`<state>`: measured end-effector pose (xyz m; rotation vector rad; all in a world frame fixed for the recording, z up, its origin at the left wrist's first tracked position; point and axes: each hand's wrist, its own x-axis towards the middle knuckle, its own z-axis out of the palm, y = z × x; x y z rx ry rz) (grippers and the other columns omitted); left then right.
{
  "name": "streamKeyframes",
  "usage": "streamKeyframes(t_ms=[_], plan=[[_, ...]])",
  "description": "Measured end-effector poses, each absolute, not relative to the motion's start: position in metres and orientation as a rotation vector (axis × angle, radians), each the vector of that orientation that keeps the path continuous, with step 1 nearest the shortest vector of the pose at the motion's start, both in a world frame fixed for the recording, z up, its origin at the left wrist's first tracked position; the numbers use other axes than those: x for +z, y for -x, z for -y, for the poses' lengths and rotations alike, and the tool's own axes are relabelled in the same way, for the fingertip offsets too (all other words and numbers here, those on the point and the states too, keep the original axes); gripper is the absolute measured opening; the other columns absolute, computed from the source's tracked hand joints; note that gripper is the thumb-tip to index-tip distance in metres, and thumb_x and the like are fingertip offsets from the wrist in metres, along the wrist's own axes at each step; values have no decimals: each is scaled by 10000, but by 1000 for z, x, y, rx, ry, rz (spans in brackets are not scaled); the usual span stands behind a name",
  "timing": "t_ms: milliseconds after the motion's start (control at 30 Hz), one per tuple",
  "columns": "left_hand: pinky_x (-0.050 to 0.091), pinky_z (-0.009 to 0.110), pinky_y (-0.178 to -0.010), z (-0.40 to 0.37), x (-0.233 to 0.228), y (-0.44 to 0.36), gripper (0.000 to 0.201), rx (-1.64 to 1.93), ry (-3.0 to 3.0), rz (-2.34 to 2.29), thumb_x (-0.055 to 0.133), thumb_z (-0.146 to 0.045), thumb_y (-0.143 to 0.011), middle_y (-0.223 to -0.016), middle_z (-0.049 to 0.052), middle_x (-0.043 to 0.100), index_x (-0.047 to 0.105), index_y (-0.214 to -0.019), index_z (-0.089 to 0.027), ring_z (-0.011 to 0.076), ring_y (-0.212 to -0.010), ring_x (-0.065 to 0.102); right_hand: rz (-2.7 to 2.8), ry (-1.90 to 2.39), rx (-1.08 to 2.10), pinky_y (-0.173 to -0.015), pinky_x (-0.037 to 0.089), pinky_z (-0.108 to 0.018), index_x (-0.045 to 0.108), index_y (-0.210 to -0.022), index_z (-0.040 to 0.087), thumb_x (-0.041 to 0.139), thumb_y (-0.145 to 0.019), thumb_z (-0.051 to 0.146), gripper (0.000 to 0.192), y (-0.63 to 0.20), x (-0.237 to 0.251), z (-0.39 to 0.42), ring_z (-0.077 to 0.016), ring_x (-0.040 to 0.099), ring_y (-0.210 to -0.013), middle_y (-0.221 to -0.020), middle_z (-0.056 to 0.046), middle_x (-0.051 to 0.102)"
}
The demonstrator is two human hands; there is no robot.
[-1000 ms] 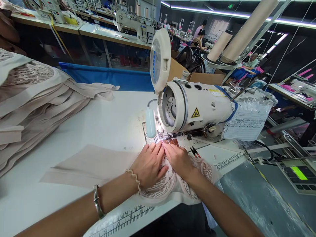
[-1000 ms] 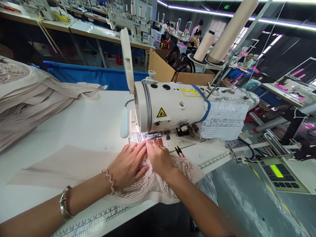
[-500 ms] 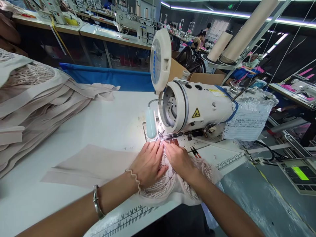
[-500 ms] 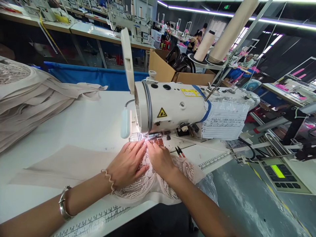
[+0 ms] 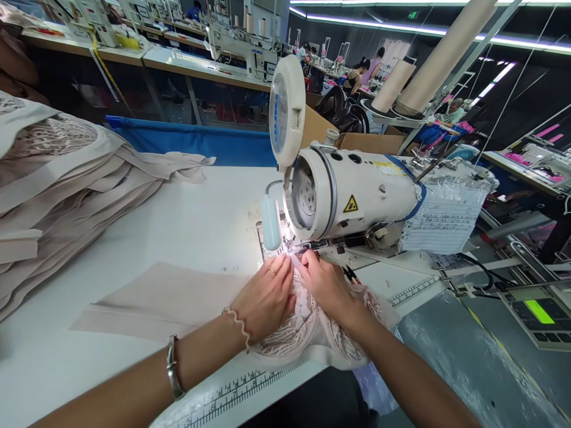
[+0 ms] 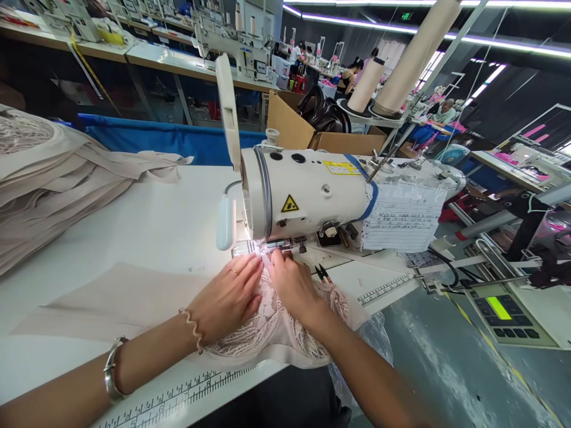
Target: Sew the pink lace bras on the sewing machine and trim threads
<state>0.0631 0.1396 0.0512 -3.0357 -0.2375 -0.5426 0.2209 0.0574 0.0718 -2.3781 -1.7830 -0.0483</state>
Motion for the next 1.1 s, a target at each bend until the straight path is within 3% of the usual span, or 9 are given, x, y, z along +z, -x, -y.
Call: streamKeyframes(t_ms=[133, 267, 533, 667, 767, 933, 1000, 1100], plan=[[436, 536, -1037, -134, 56, -60, 444, -348, 3048, 90, 406, -145, -942, -1350, 242, 603, 564, -1338, -21, 390, -1280, 548, 1888, 2049, 25, -772, 520, -283, 623, -1081, 190, 477, -995, 173, 170, -231, 71, -46, -191, 661, -881, -1034, -82, 663], [418, 594, -1050, -138, 60, -57, 446, -272, 3139, 143, 487, -158, -918, -1426, 219, 545, 560, -1353, -93, 414, -1332, 495, 1935, 1879, 89, -868, 535, -299, 648, -1121, 193, 412, -995, 119, 278, -235, 66, -44, -188, 630, -990, -1075, -91, 622], [449, 555, -1028, -163, 48, -58, 326, -529, 3223, 129, 526, -33, -873, -1293, 154, 646, 659, -1150, -140, 354, -1278, 538, 1955, 1893, 8, -878, 519, -330, 656, -1128, 170, 413, -961, 87, 307, -233, 66, -57, -212, 590, -969, -1046, -94, 631], [442, 544, -1036, -171, 44, -60, 318, -678, 3245, 173, 502, -30, -854, -1246, 120, 666, 686, -1072, -171, 319, -1235, 548, 1983, 1942, -65, -807, 508, -325, 669, -988, 174, 424, -967, 96, 258, -234, 68, -63, -205, 587, -869, -961, -79, 648], [453, 527, -1032, -174, 51, -59, 246, -666, 3300, 196, 488, -115, -899, -1203, 114, 673, 689, -1026, -176, 302, -1203, 558, 2002, 1980, -71, -755, 496, -316, 659, -879, 186, 413, -968, 83, 282, -233, 72, -67, -198, 571, -812, -893, -65, 642], [442, 584, -1026, -166, 64, -59, 283, -595, 3155, 160, 534, -335, -943, -1228, 200, 636, 674, -1022, -102, 377, -1211, 538, 1892, 2021, -5, -830, 487, -340, 613, -979, 187, 463, -998, 172, 153, -225, 78, -49, -218, 573, -922, -999, -78, 622], [491, 525, -971, -160, 65, -61, 243, -579, 3079, 67, 490, -245, -962, -1142, 201, 659, 675, -984, -88, 347, -1136, 585, 1763, 2125, -21, -788, 480, -344, 575, -935, 188, 536, -989, 268, 104, -221, 77, -32, -222, 564, -887, -966, -72, 594], [536, 423, -882, -152, 63, -61, 270, -537, 3040, -100, 409, -133, -981, -1064, 175, 684, 668, -1034, -78, 278, -1011, 640, 1683, 2196, -74, -745, 459, -330, 520, -773, 204, 560, -982, 316, 240, -218, 70, -9, -212, 542, -834, -868, -51, 550]])
